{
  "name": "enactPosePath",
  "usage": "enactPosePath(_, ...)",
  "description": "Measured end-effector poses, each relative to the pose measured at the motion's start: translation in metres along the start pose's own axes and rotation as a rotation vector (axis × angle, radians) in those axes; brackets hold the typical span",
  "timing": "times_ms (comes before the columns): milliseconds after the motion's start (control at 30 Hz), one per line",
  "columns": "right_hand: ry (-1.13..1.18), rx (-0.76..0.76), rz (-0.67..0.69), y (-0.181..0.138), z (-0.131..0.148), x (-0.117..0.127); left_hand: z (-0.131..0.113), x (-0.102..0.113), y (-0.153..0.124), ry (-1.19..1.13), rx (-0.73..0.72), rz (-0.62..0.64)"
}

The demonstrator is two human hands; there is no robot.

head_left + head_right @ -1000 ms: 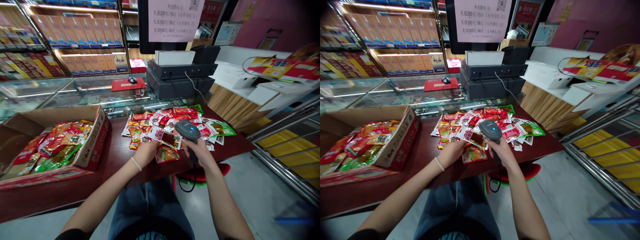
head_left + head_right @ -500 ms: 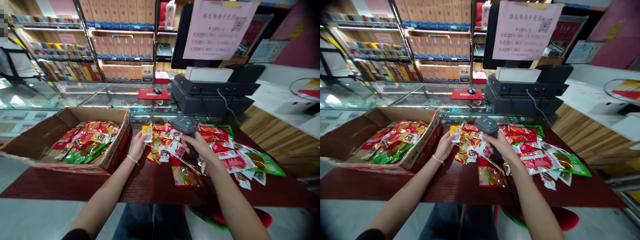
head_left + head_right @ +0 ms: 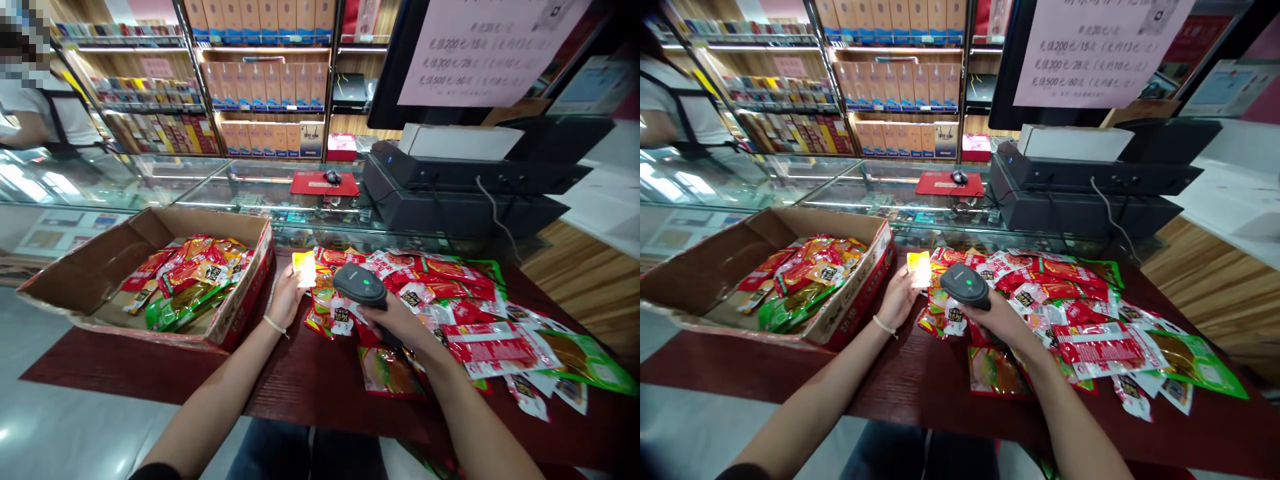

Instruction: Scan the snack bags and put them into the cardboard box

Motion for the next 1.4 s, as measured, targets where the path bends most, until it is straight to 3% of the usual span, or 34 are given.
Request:
enactPosePath(300, 0.155, 0.019, -0.023, -0.005, 0.004, 0.004, 0.002, -0.001, 0.000, 0.066, -0.009, -0.053)
enactPosePath(400, 0.204, 0.058, -0.026, -0.005, 0.004, 0.005, -0.024, -0.012, -0.014, 0.142, -0.057, -0.079)
enactPosePath(533, 0.192, 0.093, -0.032, -0.004, 0.003, 0.004, -0.091, -0.014, -0.043, 0.346, -0.227, -0.022)
enactPosePath(633, 0.180, 0.092, -0.027, -0.002, 0.001, -0.001, -0.145, 0.007, -0.060, 0.631, -0.389, -0.084)
enactPosePath(767, 0.199, 0.096, -0.033, 0.001, 0.001, -0.011, -0.191, 0.063, -0.067, 1.153, -0.605, -0.411)
enactPosePath(867, 0.237, 0.101, -0.055, 0.001, 0.005, -0.018, -0.196, 0.104, -0.059, 1.342, -0.607, -0.492)
enactPosePath(1000, 0.238, 0.102, -0.042, 0.000, 0.011, -0.021, -0.188, 0.125, -0.050, 1.189, -0.567, -0.407)
enactPosePath(1100, 0.287, 0.103, -0.062, 0.001, 0.010, -0.017, -0.186, 0.110, -0.055, 1.137, -0.625, -0.436)
enactPosePath(1200, 0.358, 0.106, -0.090, 0.003, 0.006, -0.009, -0.185, 0.079, -0.065, 1.209, -0.675, -0.441)
enactPosePath(1400, 0.367, 0.136, -0.117, 0.004, 0.002, 0.016, -0.161, 0.004, -0.069, 1.368, -0.718, -0.241)
Point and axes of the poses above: each hand's wrist, its own y-axis towards the middle knuckle, its own x-axis out of the back of the hand, z = x × y, the point moved 1 cm from there along y, towards the middle knuckle, and after that the axes turned 11 degrees about y, right-handed, at the moved point
